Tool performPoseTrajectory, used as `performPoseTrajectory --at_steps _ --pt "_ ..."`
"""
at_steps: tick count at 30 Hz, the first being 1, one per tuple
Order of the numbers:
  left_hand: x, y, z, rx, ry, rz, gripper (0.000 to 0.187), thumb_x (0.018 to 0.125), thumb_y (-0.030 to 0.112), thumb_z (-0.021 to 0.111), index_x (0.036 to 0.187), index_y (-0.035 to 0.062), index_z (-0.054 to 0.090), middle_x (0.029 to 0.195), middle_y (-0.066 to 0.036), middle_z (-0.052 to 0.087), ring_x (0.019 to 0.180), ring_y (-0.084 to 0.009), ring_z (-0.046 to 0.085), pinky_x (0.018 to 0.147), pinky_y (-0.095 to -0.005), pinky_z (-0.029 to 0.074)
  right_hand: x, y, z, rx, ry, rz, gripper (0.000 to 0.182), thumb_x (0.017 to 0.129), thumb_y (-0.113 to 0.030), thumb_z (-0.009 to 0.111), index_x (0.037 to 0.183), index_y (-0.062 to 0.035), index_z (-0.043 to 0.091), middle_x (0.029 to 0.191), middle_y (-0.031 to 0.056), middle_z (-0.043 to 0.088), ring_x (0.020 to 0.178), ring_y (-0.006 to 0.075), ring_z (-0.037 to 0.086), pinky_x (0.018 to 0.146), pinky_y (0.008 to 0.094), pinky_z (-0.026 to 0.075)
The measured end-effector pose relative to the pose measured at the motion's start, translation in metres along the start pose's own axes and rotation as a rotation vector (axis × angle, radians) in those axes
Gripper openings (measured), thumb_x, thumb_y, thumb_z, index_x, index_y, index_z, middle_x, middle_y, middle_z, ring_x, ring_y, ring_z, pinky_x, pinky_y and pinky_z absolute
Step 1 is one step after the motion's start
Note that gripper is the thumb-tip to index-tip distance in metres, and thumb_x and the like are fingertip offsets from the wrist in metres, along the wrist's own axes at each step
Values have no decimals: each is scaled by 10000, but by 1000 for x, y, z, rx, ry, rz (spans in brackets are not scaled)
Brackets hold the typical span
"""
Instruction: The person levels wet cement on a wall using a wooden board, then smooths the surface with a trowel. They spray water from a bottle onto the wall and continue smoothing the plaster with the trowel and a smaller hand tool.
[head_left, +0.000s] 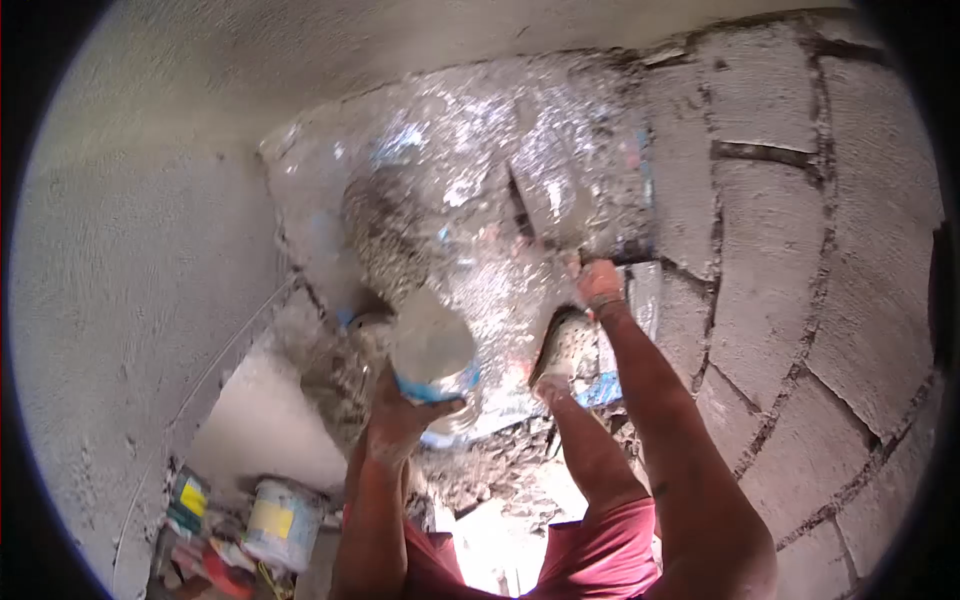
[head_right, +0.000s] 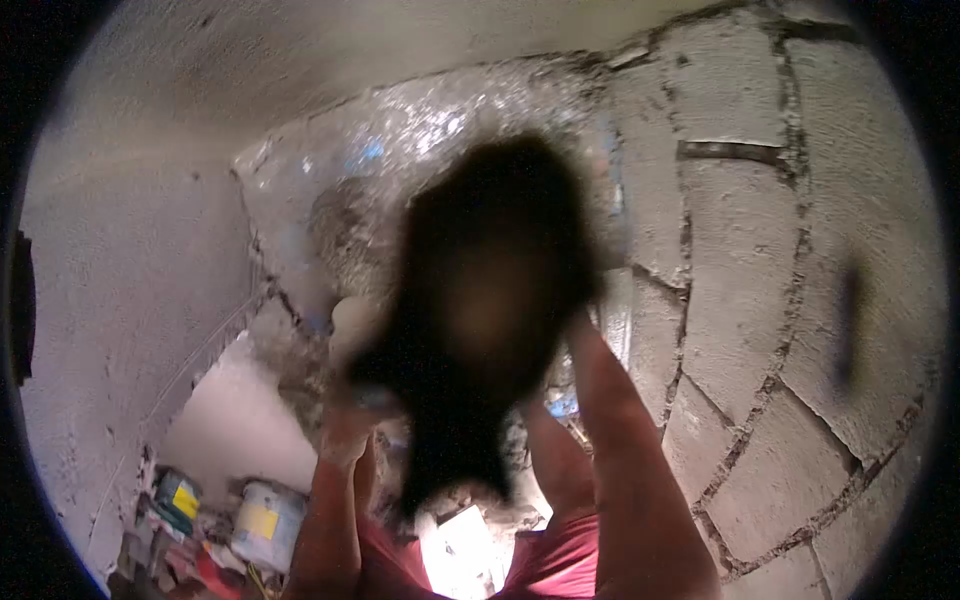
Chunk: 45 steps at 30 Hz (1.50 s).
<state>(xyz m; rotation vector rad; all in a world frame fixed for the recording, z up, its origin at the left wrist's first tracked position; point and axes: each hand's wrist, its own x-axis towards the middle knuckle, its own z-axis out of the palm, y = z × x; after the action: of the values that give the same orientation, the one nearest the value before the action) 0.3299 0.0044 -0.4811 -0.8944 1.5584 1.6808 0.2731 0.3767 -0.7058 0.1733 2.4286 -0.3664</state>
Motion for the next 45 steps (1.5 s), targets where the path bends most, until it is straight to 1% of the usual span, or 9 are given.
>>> performPoseTrajectory --at_steps 5,13,20,27,28,29,33,37,45 --pt "-1 4 11 -252 2 34 865 571 -56 873 1316 8 436 1214 -111 586 1109 -207 575 932 -339 514 2 -10 11 170 101 -7 487 854 -439 624 736 30 677 733 259 637 741 440 628 675 479 508" --pt "-1 7 24 -183 -23 77 829 576 -70 864 1296 -3 459 1184 -120 601 1065 -207 601 922 -338 521 -17 -23 22 43 -289 -3 605 893 -559 534 754 13 673 690 255 627 683 399 628 646 446 511" --pt "-2 1 32 -133 10 95 776 582 -56 874 1255 -17 491 1151 -123 634 1034 -205 623 897 -329 528 -39 -67 72 1246 -654 189 413 964 -457 527 767 -95 554 606 7 523 394 95 449 332 271 320" --pt "1 0 28 -173 32 -26 705 585 -96 852 1209 -21 532 1131 -107 640 1021 -195 629 893 -328 533 -59 -75 70 1481 -814 193 331 973 -387 530 877 -78 599 696 17 578 543 122 542 451 288 430" --pt "5 -2 27 -183 9 -35 701 584 -101 849 1206 -20 535 1128 -105 641 1018 -195 631 892 -328 534 -53 -58 120 1751 -638 3 326 965 -368 547 888 -61 626 761 14 607 683 129 566 629 292 468" --pt "6 -3 26 -236 -28 -1 705 580 -95 851 1206 -17 536 1122 -102 641 1008 -195 633 886 -325 535 -55 -58 95 1532 -538 -36 325 971 -345 543 893 -45 639 815 4 618 770 122 551 733 281 446" --pt "8 -2 26 -267 -63 53 729 571 -53 868 1217 -6 533 1115 -95 640 989 -193 638 867 -320 541 -47 -59 17 1415 -220 149 372 1000 -372 482 903 -46 631 813 -5 612 762 101 534 698 255 428" --pt "12 1 27 -274 -85 70 772 559 -33 879 1240 5 517 1119 -89 639 999 -191 634 872 -325 540 -12 -90 -82 1815 -68 270 492 948 -583 456 810 -121 551 556 -2 505 379 121 446 346 286 376" --pt "14 14 25 -270 -93 33 806 556 -24 883 1261 25 498 1145 -82 625 1024 -192 625 886 -330 535 72 -153 -215 1919 149 338 460 984 -559 388 828 -141 497 551 -26 439 398 125 427 352 271 367"
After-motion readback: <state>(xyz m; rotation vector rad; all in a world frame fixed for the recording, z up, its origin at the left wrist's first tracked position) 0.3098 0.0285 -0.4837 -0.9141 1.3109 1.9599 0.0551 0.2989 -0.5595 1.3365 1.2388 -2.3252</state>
